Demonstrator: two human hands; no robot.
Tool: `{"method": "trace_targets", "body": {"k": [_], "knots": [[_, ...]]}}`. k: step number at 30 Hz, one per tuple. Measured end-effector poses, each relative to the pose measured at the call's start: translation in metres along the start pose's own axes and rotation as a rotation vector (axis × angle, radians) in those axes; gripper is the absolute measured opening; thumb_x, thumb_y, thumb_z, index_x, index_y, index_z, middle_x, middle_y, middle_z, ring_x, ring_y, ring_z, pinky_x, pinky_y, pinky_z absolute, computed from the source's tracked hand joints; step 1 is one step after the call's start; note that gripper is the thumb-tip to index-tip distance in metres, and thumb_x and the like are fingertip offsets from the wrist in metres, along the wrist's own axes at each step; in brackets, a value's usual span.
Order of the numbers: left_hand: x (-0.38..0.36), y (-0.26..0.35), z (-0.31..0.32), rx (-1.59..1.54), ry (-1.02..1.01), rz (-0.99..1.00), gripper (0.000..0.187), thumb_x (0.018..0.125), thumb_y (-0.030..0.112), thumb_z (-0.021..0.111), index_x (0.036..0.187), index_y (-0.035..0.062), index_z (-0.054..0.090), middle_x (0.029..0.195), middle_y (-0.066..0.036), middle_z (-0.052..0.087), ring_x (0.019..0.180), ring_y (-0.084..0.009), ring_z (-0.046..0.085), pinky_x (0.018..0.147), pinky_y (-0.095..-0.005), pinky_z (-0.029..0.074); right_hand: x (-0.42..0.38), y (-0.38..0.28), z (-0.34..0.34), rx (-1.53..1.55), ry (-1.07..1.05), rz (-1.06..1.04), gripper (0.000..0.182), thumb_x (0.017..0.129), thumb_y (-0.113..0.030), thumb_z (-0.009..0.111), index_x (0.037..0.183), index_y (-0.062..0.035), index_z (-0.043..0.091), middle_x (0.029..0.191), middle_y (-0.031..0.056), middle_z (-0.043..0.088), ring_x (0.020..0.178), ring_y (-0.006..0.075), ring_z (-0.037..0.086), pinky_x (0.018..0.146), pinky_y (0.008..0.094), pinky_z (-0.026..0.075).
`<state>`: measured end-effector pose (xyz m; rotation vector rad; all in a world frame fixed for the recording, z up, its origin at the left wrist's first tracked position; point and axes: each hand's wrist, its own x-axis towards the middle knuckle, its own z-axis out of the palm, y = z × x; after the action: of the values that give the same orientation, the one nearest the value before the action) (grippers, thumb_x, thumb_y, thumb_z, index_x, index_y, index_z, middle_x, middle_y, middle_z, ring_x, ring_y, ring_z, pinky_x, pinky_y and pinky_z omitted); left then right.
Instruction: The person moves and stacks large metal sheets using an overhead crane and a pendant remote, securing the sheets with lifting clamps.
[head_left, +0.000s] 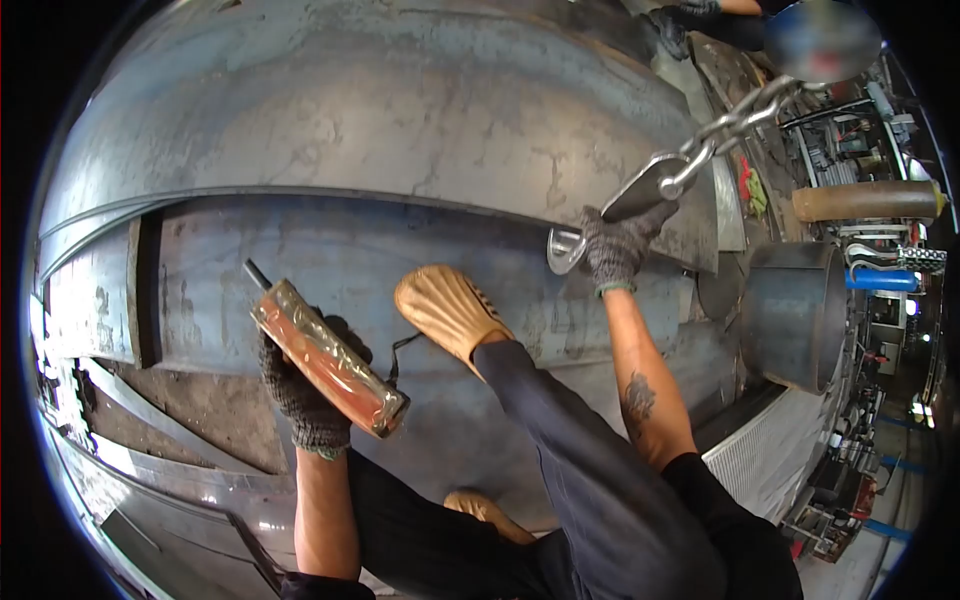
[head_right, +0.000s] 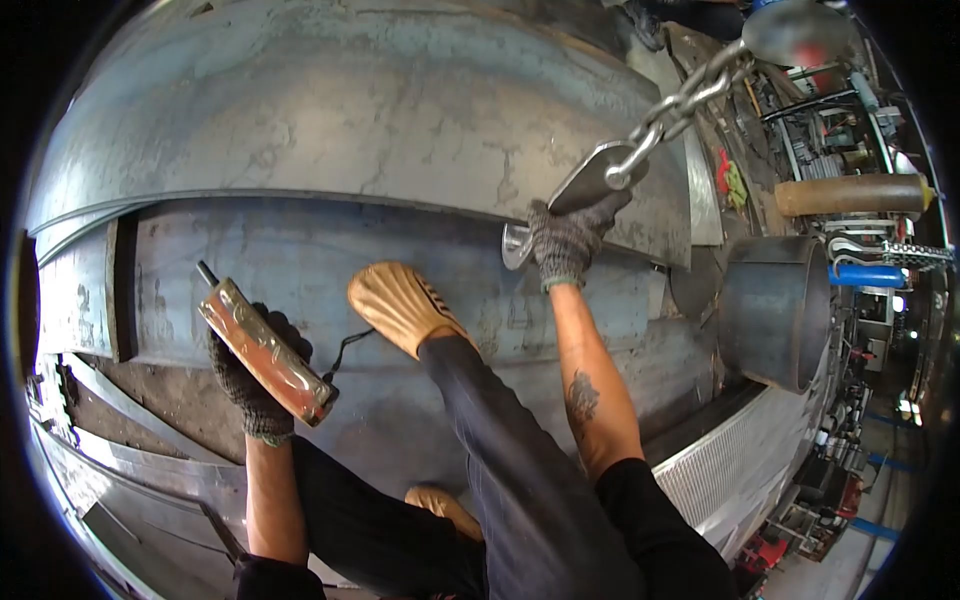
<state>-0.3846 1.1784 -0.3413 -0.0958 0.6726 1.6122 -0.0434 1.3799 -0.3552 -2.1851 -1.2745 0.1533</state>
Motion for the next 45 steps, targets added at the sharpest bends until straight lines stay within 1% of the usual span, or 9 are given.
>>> {"method": "trace_targets", "body": {"k": [3,7,9,11,18,20,30,37,45], "knots": [[0.002,0.000,-0.007,0.002,0.044,0.036,0.057,0.090,0.058,0.046,0.116,0.0090,0.055,0.102,-0.013,0.063,0.083,-0.0311,0.062,0.070,-0.0478,0.051,-0.006,0.003,-0.001,-0.023,0.091,-0.099,0.128,0.062,-0.026,0.085,0.151,-0.0051,-0.006,0.142,0.0332,0.032,0.131,0.0444,0.037,0.109,0.0464,0.035],[0.003,0.001,-0.010,-0.033,0.079,0.035,0.057,0.088,0.059,0.047,0.116,0.0102,0.056,0.102,-0.012,0.064,0.082,-0.0307,0.062,0.070,-0.0466,0.051,-0.007,-0.014,-0.012,-0.067,-0.026,0.059,0.130,0.061,-0.025,0.085,0.150,-0.0029,-0.007,0.147,0.0305,0.025,0.133,0.0419,0.036,0.110,0.0444,0.034],[0.008,0.002,-0.021,-0.090,-0.087,0.016,0.055,0.090,0.053,0.050,0.122,0.0083,0.054,0.110,-0.017,0.064,0.094,-0.0356,0.064,0.082,-0.0523,0.052,-0.009,-0.016,-0.014,-0.031,0.043,0.170,0.130,0.063,-0.025,0.084,0.149,-0.0004,-0.010,0.144,0.0314,0.028,0.129,0.0429,0.040,0.108,0.0435,0.037],[0.010,-0.002,-0.012,-0.093,0.008,0.024,0.059,0.087,0.061,0.048,0.116,0.0103,0.056,0.104,-0.011,0.064,0.084,-0.0300,0.063,0.071,-0.0466,0.052,-0.008,0.002,-0.007,-0.067,0.105,0.025,0.131,0.064,-0.028,0.084,0.148,0.0005,-0.011,0.147,0.0309,0.024,0.130,0.0420,0.040,0.107,0.0428,0.038],[0.016,-0.007,-0.001,-0.065,-0.008,-0.001,0.059,0.088,0.060,0.047,0.117,0.0089,0.055,0.105,-0.012,0.064,0.086,-0.0301,0.064,0.075,-0.0475,0.053,-0.012,-0.005,-0.006,-0.046,0.076,0.109,0.133,0.062,-0.029,0.086,0.148,0.0003,-0.011,0.150,0.0297,0.021,0.136,0.0407,0.032,0.111,0.0436,0.033],[0.017,-0.007,-0.003,-0.056,-0.031,-0.015,0.058,0.088,0.059,0.049,0.118,0.0089,0.055,0.107,-0.013,0.064,0.089,-0.0315,0.064,0.078,-0.0478,0.053,-0.012,0.008,0.005,-0.107,0.165,0.064,0.135,0.064,-0.036,0.085,0.147,0.0025,-0.013,0.153,0.0285,0.009,0.139,0.0389,0.026,0.112,0.0417,0.032],[0.024,-0.007,-0.009,-0.017,0.003,-0.028,0.058,0.085,0.056,0.055,0.118,0.0083,0.055,0.106,-0.015,0.064,0.088,-0.0314,0.064,0.077,-0.0469,0.054,-0.015,-0.009,-0.007,-0.065,0.204,0.024,0.133,0.066,-0.045,0.082,0.149,-0.0015,-0.013,0.156,0.0250,0.006,0.141,0.0416,0.022,0.110,0.0467,0.032],[0.024,-0.009,-0.005,-0.042,-0.070,0.009,0.051,0.087,0.051,0.054,0.114,0.0075,0.056,0.103,-0.014,0.065,0.084,-0.0302,0.065,0.075,-0.0460,0.054,-0.008,0.006,0.003,-0.052,0.334,-0.155,0.126,0.065,-0.045,0.081,0.151,-0.0018,0.000,0.152,0.0261,0.019,0.139,0.0412,0.025,0.112,0.0490,0.027],[0.033,-0.015,-0.010,0.005,0.007,0.037,0.055,0.087,0.055,0.054,0.115,0.0080,0.056,0.102,-0.015,0.065,0.083,-0.0308,0.065,0.075,-0.0469,0.054,-0.009,-0.005,-0.005,-0.042,0.332,-0.143,0.123,0.067,-0.042,0.082,0.150,0.0006,0.003,0.153,0.0260,0.017,0.141,0.0407,0.021,0.115,0.0457,0.023]]}}
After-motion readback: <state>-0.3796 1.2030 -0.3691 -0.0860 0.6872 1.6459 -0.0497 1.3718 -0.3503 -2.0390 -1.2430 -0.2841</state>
